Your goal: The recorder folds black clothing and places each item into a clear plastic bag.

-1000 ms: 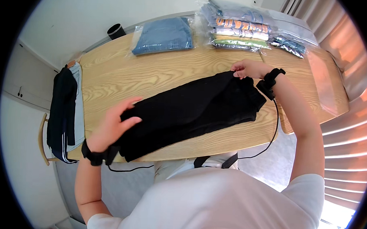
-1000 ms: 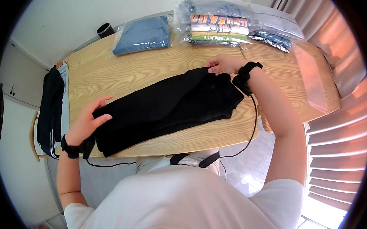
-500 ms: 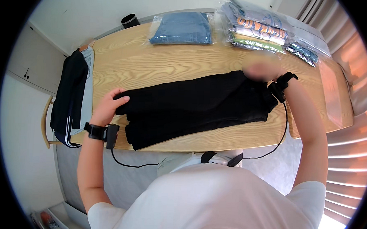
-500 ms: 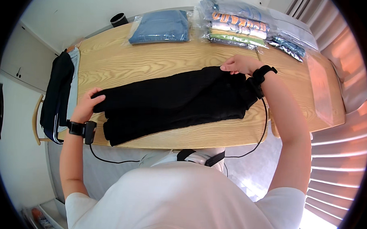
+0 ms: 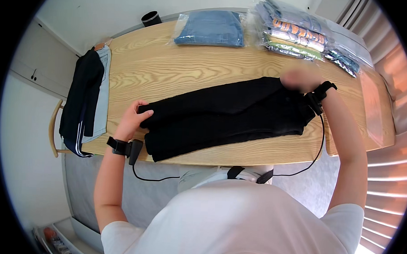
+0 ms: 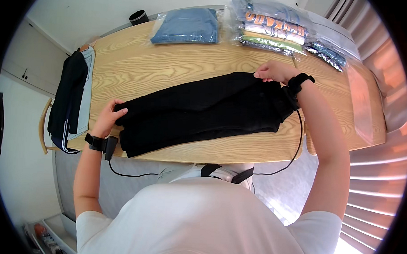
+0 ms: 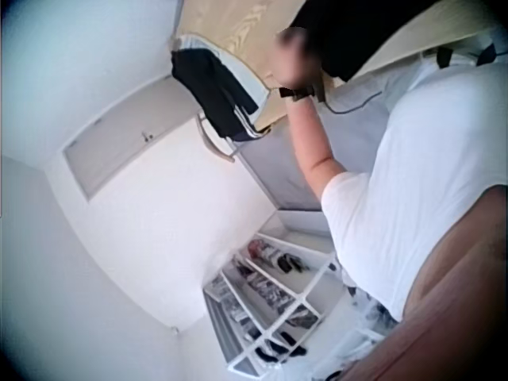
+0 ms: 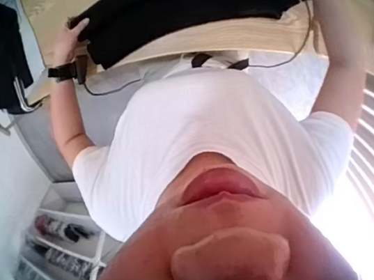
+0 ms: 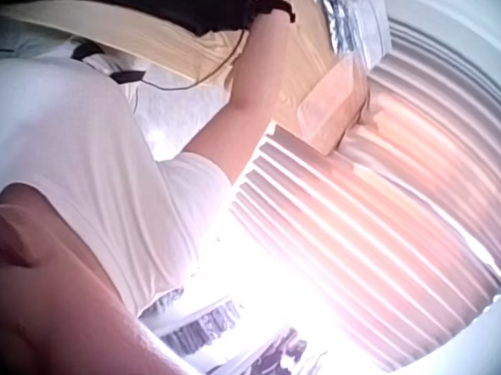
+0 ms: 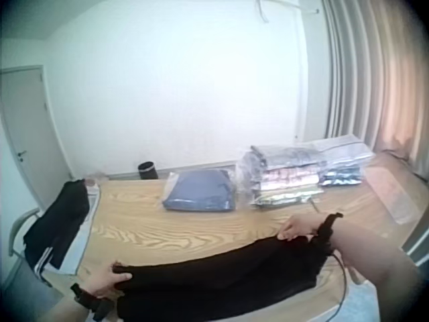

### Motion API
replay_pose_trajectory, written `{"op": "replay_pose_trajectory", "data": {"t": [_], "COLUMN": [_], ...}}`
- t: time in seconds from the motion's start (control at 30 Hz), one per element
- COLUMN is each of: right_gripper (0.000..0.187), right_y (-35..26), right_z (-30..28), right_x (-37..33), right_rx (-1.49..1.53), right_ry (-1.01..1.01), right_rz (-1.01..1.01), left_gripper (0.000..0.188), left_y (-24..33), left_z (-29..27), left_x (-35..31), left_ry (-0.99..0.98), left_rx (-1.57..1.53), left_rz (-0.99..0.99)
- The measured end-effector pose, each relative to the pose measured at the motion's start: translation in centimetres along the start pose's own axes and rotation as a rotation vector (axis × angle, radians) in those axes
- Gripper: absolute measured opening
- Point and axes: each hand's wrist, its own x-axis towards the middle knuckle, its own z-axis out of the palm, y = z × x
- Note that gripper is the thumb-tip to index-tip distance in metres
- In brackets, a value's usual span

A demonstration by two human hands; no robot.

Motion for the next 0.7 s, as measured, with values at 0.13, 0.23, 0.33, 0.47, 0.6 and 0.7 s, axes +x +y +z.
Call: {"op": "replay_pose_trajectory", "data": {"t": [0.13, 0.23, 0.33, 0.47, 0.6, 0.7], "right_gripper": [0.030, 0.028, 0.029, 0.034, 0.043, 0.051], "right_y": [0.3, -0.6, -3.3, -9.9, -13.0, -12.5], "right_z": [0.4, 0.9, 2.2, 9.7, 18.2, 20.7], "right_x": [-0.8, -2.0, -4.2, -7.6, -7.5, -6.2], "right_rx": [-0.023, 0.042, 0.075, 0.055, -0.438, -0.457], "right_ry": [0.056, 0.125, 0.354, 0.661, 0.663, 0.527], "right_rz": [0.027, 0.023, 0.070, -0.388, -0.401, -0.256], "left_gripper": [0.048, 0.060, 0.070, 0.075, 0.077, 0.075], "left_y": [3.3, 6.8, 7.8, 5.8, 5.6, 6.0], "left_z": [2.8, 5.4, 7.9, 9.1, 10.1, 9.7], "left_x": [-1.7, -3.9, -4.4, -4.9, -5.2, -5.5], "left_ry": [0.269, -0.022, -0.285, -0.462, -0.439, -0.447], "left_rx": [0.573, 0.614, 0.710, 0.835, 0.934, 0.945], "left_rz": [0.381, 0.607, 0.665, 0.477, 0.514, 0.516]}}
